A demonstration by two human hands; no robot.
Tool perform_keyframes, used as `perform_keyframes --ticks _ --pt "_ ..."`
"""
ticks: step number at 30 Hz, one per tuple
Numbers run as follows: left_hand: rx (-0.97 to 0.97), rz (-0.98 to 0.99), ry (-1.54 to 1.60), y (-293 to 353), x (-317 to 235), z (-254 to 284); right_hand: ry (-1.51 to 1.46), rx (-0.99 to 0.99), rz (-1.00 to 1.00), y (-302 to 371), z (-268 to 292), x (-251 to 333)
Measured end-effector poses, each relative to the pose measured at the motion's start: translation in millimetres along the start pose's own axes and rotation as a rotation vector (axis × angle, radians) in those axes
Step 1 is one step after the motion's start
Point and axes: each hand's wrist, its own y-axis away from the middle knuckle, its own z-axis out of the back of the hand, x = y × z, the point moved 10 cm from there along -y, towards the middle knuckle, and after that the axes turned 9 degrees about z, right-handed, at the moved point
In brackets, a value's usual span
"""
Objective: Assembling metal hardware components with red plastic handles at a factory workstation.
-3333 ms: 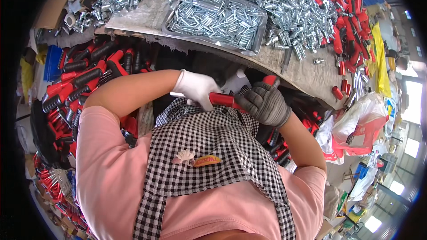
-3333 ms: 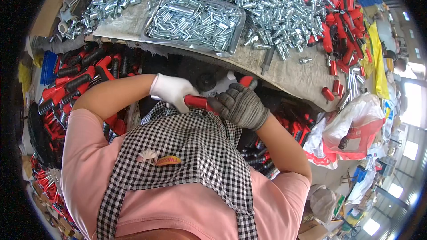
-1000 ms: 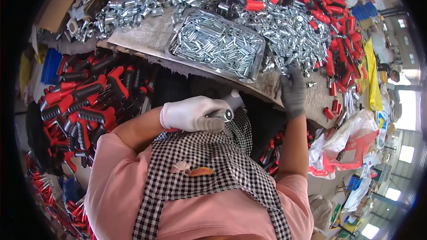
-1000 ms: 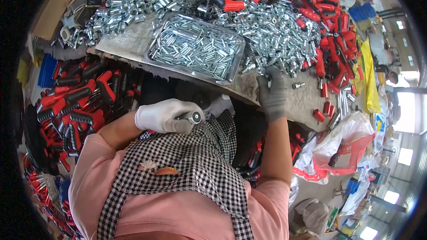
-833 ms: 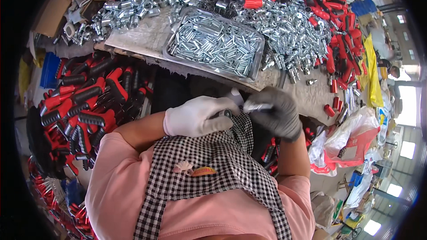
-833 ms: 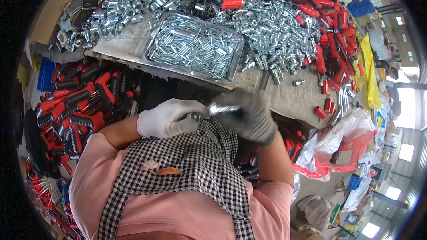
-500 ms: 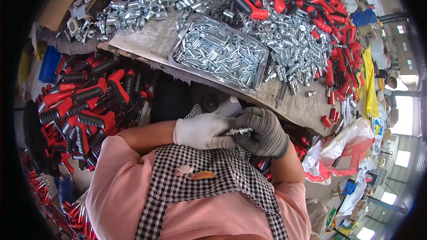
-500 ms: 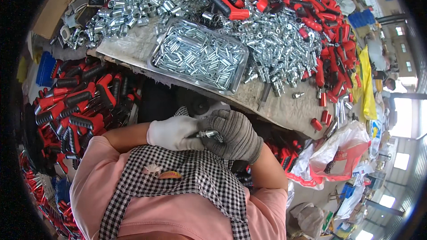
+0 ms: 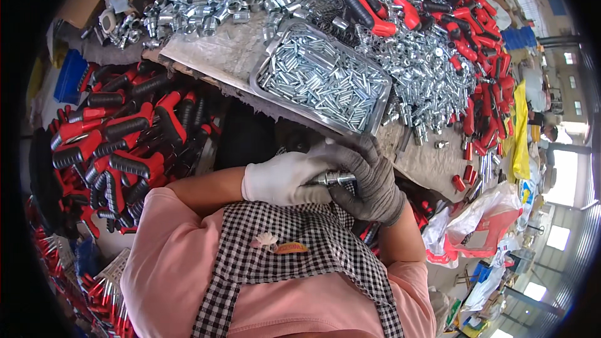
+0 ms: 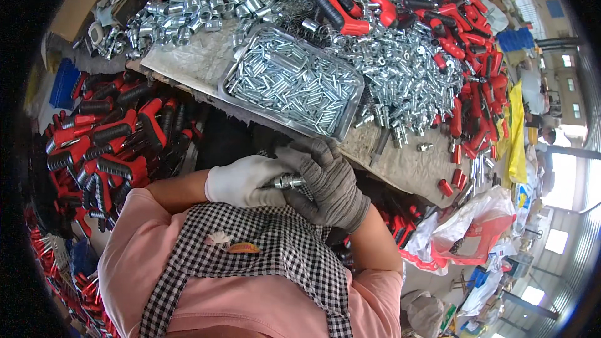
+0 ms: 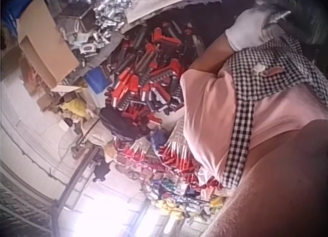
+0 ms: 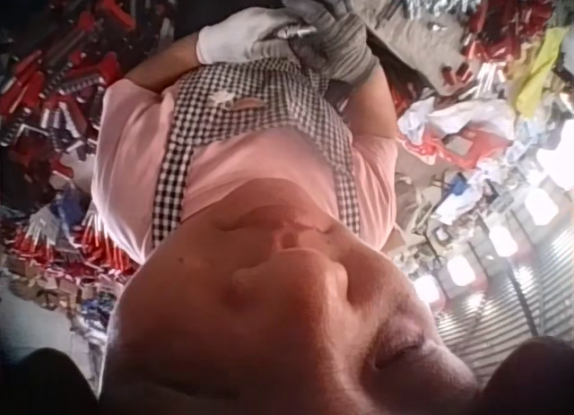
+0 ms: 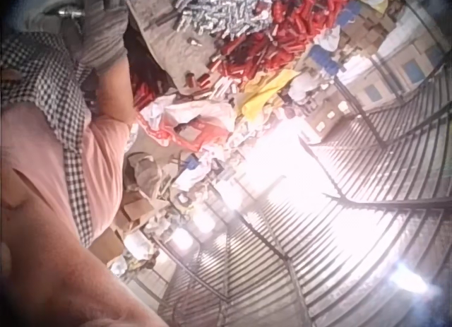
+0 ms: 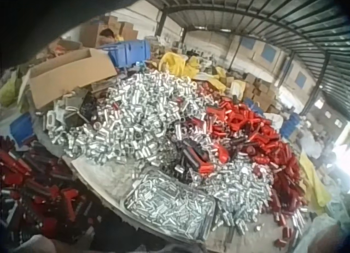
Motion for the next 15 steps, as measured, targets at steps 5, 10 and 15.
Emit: perform_keyframes --ticks 5,10,15 --pt "-0.123 0.003 0.0 15.4 -7.7 24.9 -0.849 0.12 -0.039 -43.7 -15.1 -34.0" --pt "-0.188 -0.025 0.048 30.1 -12.3 30.3 0.406 0.064 -0.237 -166.6 -24.0 -97.4" --pt "-0.086 0.051 0.056 29.2 -16.1 18.5 0.805 0.542 -0.318 -236.0 -93.2 -165.3"
